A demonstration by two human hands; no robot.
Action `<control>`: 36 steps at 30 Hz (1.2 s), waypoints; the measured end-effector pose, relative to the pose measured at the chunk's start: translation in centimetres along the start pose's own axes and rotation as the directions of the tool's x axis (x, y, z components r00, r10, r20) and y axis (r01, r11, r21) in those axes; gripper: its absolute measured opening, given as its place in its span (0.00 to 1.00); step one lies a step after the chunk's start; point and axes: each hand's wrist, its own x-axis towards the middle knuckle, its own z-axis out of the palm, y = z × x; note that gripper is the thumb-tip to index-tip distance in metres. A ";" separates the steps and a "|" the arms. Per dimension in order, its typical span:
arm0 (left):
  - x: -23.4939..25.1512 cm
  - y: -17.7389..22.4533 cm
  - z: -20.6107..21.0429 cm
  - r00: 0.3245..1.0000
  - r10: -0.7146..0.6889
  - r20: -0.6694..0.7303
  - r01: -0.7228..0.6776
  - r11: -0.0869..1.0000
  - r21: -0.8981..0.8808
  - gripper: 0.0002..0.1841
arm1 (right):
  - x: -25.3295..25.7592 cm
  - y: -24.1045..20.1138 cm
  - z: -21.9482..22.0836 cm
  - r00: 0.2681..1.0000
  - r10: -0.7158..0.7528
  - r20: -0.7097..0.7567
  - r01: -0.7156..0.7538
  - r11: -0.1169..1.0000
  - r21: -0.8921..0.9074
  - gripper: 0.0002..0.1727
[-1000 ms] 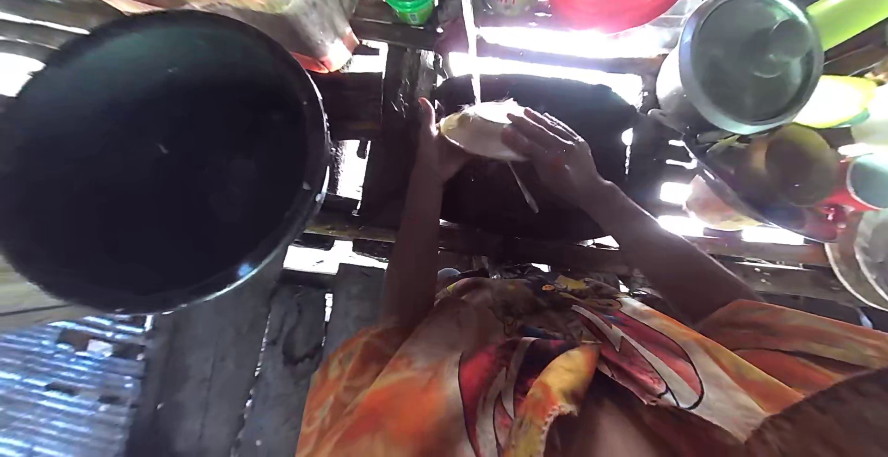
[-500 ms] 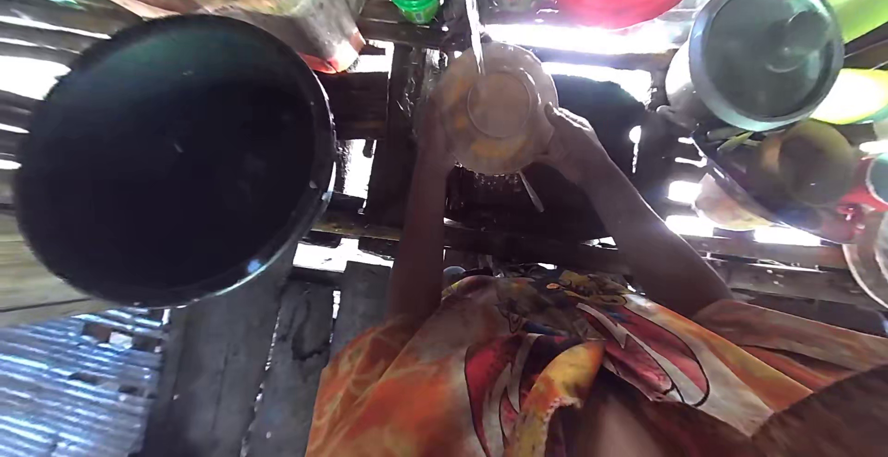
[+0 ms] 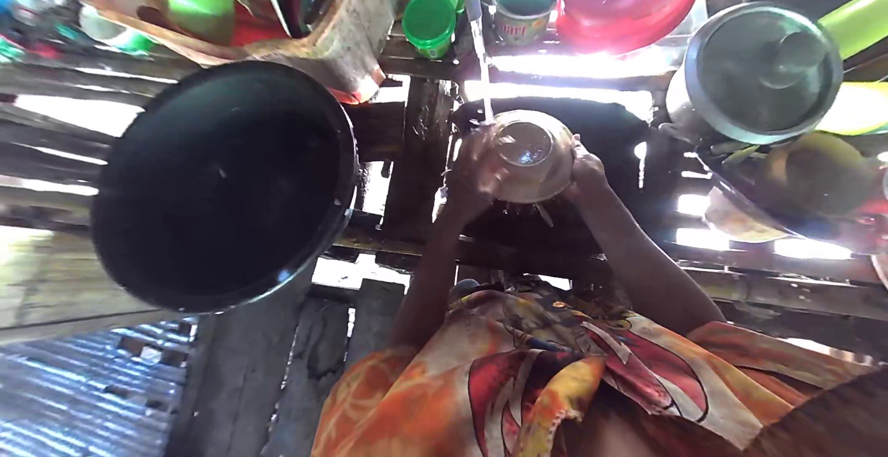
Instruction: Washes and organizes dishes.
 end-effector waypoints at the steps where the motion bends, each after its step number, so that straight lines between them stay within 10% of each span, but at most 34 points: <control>1: -0.5 0.9 0.3 0.993 0.041 0.110 -0.049 0.996 0.070 0.33 | -0.1 -0.3 0.0 1.000 0.005 -0.019 -0.004 0.999 0.042 0.26; 4: -1.1 2.5 1.7 0.980 -0.010 0.197 -0.057 0.942 0.331 0.44 | -1.4 -0.7 0.7 1.000 0.002 0.017 -0.004 0.994 0.111 0.26; 10: 0.5 0.3 2.0 0.973 -0.045 -0.224 0.130 0.915 0.381 0.38 | -3.2 -0.5 1.8 0.918 0.085 0.388 -0.104 0.994 0.028 0.23; 15: 0.3 0.2 1.9 0.953 -0.256 -0.161 0.298 0.887 0.352 0.36 | -7.2 -1.7 2.3 0.948 0.052 0.315 0.032 0.966 -0.256 0.23; 20: -1.5 0.5 2.9 0.920 -0.366 -0.143 0.392 0.879 0.272 0.30 | -9.0 1.9 -4.0 0.907 -0.187 0.377 0.420 0.355 -0.835 0.26; 24: -0.4 0.3 0.6 0.906 -0.412 -0.096 0.420 0.902 0.096 0.27 | -11.6 3.9 -2.7 0.946 0.090 0.312 0.323 -0.156 -0.933 0.34; 36: -0.4 -1.7 1.1 0.949 -0.240 -0.203 0.215 0.967 -0.134 0.23 | -14.0 5.6 -0.8 0.949 0.058 0.309 0.312 -0.296 -0.903 0.38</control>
